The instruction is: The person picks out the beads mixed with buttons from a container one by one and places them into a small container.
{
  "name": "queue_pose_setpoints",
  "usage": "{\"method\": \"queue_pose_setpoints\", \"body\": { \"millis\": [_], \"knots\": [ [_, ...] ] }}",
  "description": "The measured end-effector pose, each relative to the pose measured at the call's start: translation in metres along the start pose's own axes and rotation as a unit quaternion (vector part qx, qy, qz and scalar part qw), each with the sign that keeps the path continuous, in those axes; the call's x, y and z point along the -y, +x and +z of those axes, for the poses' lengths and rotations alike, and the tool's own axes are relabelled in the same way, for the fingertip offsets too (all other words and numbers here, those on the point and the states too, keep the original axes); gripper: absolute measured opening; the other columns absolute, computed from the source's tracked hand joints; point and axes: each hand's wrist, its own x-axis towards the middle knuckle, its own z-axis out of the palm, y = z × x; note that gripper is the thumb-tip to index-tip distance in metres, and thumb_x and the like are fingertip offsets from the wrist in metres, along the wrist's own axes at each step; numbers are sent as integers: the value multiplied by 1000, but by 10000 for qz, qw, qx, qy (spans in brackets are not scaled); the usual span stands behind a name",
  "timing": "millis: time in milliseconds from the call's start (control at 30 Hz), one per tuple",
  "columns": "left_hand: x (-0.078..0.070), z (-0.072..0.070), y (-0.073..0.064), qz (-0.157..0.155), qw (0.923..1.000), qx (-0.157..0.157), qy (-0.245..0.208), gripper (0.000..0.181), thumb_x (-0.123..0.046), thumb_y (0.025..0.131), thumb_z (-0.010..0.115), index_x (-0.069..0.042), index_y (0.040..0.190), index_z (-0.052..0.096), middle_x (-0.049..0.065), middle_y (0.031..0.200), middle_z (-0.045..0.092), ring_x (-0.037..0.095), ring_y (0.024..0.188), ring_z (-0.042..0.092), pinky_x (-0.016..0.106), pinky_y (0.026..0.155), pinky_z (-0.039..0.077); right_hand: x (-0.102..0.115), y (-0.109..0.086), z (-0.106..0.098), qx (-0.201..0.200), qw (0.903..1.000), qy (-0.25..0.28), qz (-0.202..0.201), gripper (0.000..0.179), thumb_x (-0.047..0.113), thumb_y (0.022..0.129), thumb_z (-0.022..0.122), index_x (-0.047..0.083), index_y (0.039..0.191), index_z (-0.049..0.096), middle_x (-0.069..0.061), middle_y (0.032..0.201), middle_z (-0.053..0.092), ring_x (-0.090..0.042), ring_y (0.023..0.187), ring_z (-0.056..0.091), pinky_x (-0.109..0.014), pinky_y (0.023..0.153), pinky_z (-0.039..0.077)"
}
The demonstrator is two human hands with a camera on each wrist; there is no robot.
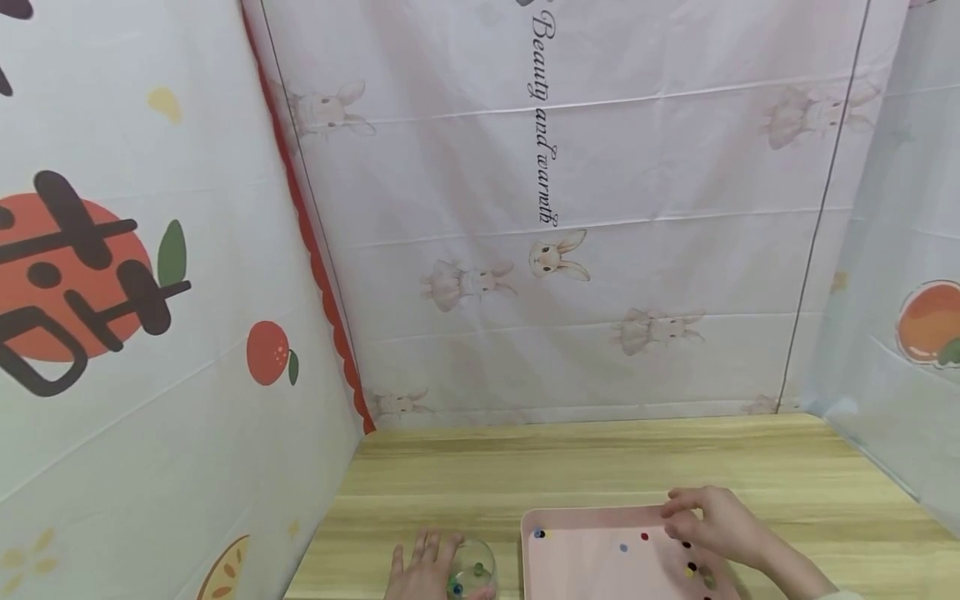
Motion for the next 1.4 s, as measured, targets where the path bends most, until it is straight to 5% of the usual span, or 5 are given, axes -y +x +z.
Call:
{"method": "queue_pose_setpoints", "body": {
  "millis": [167, 833, 1033, 1233, 1400],
  "knots": [
    [0, -1, -1, -31, 10000, 19, 64, 94, -90, 71, 52, -20, 133, 55, 22, 134, 59, 44, 130, 51, 76, 99, 33, -5, -3, 1, -1, 9999, -81, 143, 23, 32, 91, 71, 13, 104, 77, -34, 131, 57, -18, 80, 71, -19, 67, 48],
    [-1, 0, -2, -98, 9999, 41, -60, 92, -88, 73, 53, -18, 134, 55, 25, 136, 57, 46, 131, 49, 78, 99, 30, -14, -7, 0, 384, 9969, -542, 419, 17, 1, 81, 66, 17, 83, 74, -38, 126, 58, -58, 121, 50, -31, 76, 50],
    [-1, 1, -3, -141, 9999, 28, -12, 93, -89, 71, 53, -19, 133, 56, 23, 136, 58, 45, 131, 50, 77, 99, 32, -17, -8, 6, 627, 9928, -713, 729, 15, 1, 81, 67, 16, 80, 72, -28, 117, 66, -53, 117, 56, -51, 85, 53],
    [-2, 1, -3, -145, 9998, 63, -79, 92, -88, 72, 53, -19, 133, 55, 24, 136, 57, 45, 131, 49, 77, 99, 32, -19, -9, 10, 670, 9906, -1096, 474, 17, 2, 76, 66, 18, 79, 71, 0, 98, 72, -41, 109, 63, -43, 85, 55],
    [-2, 1, -2, -120, 9998, 73, -107, 93, -88, 73, 52, -18, 134, 55, 24, 137, 56, 46, 132, 49, 78, 99, 30, -18, -12, 11, 433, 9910, -1217, 349, 17, 2, 71, 68, 18, 75, 69, -5, 97, 74, -47, 110, 62, -52, 88, 54]
  ]
}}
